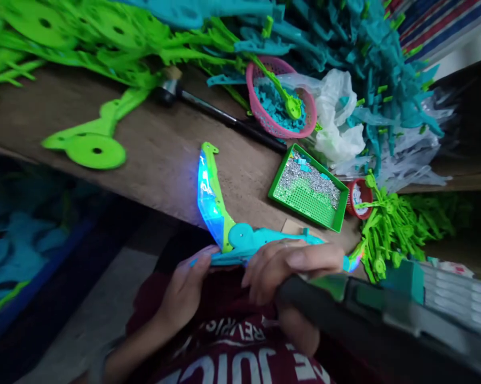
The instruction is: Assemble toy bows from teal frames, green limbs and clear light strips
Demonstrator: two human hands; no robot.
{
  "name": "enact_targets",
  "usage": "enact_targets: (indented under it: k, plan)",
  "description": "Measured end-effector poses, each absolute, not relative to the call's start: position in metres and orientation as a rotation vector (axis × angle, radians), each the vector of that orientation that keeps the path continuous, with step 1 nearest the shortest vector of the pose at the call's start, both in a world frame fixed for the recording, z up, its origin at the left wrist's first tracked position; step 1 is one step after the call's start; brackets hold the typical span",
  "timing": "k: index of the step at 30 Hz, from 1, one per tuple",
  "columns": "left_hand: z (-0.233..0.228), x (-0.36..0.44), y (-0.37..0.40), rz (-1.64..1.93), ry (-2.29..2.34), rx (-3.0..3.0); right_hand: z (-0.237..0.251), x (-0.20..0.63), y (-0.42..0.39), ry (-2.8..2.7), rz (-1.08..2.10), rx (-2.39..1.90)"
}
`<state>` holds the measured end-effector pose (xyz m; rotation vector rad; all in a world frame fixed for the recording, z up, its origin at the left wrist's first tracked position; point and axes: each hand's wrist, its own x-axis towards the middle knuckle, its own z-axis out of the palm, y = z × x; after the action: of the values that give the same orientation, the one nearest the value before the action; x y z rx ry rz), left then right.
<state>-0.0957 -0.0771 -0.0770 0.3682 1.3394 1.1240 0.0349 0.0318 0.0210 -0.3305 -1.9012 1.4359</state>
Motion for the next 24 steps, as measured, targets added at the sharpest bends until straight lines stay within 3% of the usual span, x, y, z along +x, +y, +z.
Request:
enact_targets:
  k: [6, 11, 17, 24]
  plan:
    - [-0.076, -0.100, -0.076, 1.133, 1.403, 0.621, -0.026, 0.019, 0.023, -1.915, 1.494, -0.083]
    - [-0.073, -0.101, -0.076, 1.160, 1.323, 0.683, -0.020, 0.017, 0.030, -2.048, 1.650, -0.123]
    - [-0.070, -0.102, -0.073, 1.192, 1.321, 0.686, -0.010, 0.019, 0.027, -2.045, 1.528, -0.013]
    - [-0.075, -0.101, -0.074, 1.155, 1.387, 0.646, -0.016, 0.014, 0.010, -1.927, 1.547, -0.573]
